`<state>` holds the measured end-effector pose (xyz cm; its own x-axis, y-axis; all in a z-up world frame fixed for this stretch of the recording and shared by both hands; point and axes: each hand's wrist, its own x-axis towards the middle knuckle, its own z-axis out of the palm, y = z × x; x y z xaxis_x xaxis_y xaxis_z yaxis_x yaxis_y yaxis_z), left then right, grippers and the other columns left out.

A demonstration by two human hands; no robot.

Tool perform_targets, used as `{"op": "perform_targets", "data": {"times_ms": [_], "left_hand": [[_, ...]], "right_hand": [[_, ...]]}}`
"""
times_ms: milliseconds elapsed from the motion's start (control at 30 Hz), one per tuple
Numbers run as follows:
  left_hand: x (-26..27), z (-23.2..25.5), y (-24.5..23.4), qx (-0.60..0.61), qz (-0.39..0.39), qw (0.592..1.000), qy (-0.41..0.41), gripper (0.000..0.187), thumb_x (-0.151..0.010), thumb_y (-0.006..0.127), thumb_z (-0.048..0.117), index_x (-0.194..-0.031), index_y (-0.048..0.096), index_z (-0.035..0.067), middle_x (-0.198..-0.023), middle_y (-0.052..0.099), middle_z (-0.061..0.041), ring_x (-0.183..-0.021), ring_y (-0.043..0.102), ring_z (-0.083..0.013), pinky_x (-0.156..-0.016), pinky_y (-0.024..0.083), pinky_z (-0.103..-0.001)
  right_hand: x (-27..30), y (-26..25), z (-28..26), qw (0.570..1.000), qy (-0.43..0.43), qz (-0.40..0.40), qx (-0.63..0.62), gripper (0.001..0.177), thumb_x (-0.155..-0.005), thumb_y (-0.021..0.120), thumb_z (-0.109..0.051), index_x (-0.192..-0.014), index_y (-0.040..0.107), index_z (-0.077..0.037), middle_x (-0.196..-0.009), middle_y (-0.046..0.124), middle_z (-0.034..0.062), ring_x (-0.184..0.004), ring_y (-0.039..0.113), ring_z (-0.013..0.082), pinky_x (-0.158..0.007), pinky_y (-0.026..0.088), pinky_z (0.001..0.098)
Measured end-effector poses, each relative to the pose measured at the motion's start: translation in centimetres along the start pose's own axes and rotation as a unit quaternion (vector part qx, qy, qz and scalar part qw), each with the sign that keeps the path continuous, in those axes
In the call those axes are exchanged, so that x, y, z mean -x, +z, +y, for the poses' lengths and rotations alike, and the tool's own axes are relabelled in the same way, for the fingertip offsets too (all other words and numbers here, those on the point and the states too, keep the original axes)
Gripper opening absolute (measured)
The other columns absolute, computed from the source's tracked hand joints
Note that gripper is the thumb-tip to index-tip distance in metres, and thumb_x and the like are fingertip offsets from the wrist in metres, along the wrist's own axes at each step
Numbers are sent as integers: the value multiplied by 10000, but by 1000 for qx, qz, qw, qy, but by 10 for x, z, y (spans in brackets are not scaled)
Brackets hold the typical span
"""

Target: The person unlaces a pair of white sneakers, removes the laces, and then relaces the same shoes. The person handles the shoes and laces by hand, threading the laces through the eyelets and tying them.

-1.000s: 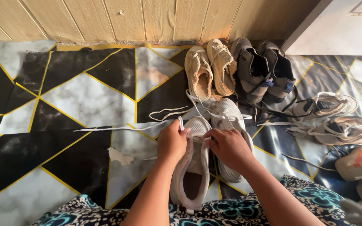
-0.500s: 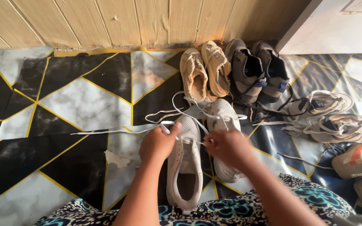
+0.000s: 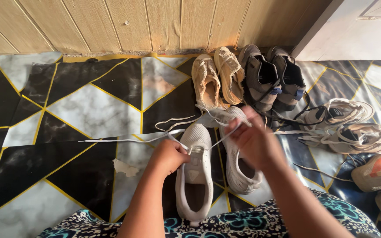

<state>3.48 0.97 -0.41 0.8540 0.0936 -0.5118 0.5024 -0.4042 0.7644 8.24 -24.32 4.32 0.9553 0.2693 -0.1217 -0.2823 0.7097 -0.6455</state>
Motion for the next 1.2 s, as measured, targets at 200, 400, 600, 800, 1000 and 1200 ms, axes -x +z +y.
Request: {"op": "perform_targets", "data": {"times_ms": [200,400,600,800,1000,1200], "left_hand": [[2,2,5,-62,53,994,77,202,-614,857,208,-731,780,62,-621,704,-77,-547,650,-170,-589,526,-326],[27,26,-8,-79,79,994,21,240,-636,830,238,-748,678,89,-648,706,-83,-605,701,-232,-633,562,-368],[38,36,-11,-119,107,987,19,222,-636,813,236,-760,671,119,-744,738,-78,-717,731,-251,-695,567,-379],[27,25,-14,-203,198,957,60,222,-658,827,236,-781,711,92,-829,723,-116,-816,706,-318,-697,547,-426],[32,16,-28,-55,151,987,29,207,-710,790,216,-771,702,39,-653,711,-114,-607,725,-264,-622,558,-371],[12,5,-1,45,87,990,98,173,-701,808,198,-756,789,35,-610,703,-67,-544,620,-124,-561,508,-316]], "right_hand": [[-5,-16,-47,994,-65,87,19,332,-958,698,-319,-1253,564,-249,-1014,631,64,-913,629,164,-933,524,383],[5,1,-46,971,-75,-220,-57,428,-1166,517,-311,-1541,417,-130,-1117,649,146,-930,624,223,-889,491,386],[23,41,-53,946,-282,53,153,619,-1030,500,-334,-1520,124,-380,-1363,564,160,-1171,655,219,-982,569,436],[24,-1,-115,929,-361,5,84,387,-1131,514,-218,-1470,326,-224,-1133,572,84,-1034,646,160,-912,555,329],[17,-118,-206,955,-291,-44,49,190,-1233,529,-103,-1420,528,-69,-903,580,10,-896,638,101,-841,541,222],[40,-205,-229,881,-273,362,136,241,-1166,540,-182,-1387,564,-92,-913,619,66,-838,628,125,-767,514,257]]}}
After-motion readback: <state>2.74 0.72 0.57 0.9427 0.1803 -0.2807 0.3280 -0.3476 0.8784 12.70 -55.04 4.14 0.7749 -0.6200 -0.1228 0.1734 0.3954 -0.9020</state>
